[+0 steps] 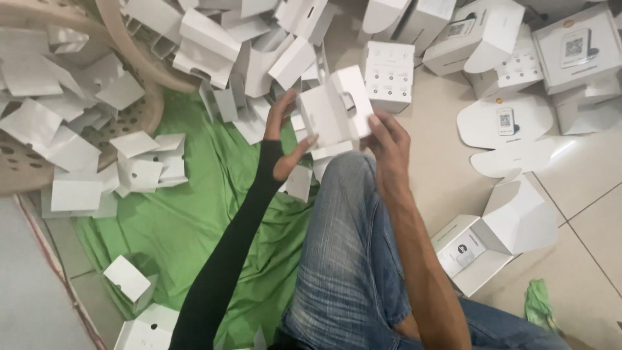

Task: The person sits on the floor and repeatedly picks up small white boxes, inserts folded paper inserts into them, and closes the boxes. The person also handles larger cardboard boxes and stacks of paper inserts during the process.

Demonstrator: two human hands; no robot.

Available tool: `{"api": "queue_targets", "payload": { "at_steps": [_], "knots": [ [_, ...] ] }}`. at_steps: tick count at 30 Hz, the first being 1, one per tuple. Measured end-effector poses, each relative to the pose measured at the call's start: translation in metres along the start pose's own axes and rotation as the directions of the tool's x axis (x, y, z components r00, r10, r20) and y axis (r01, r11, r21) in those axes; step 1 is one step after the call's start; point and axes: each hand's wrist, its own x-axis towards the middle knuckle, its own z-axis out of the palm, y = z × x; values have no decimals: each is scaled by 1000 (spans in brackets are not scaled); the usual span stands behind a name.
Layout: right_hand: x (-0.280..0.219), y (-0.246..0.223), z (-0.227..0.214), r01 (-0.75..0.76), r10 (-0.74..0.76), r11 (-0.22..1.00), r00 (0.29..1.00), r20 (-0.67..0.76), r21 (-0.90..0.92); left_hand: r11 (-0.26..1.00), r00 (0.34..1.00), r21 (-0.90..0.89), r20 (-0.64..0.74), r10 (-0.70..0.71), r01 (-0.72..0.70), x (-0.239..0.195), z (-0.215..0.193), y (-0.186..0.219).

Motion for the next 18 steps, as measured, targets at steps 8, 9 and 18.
{"api": "queue_targets", "payload": {
  "at_steps": [8,9,18],
  "knots": [
    [-132,-44,-104,67,-58,973,997,-48,222,846,869,-371,457,-192,382,-3,89,64],
    [-153,-39,-117,72,-68,985,997,-32,157,856,846,-374,517,-128,358,-11,110,65],
    [-287,-34,-244,18,-219,894,889,-402,-448,969,473,31,869,-147,245,-18,247,123]
  ]
}}
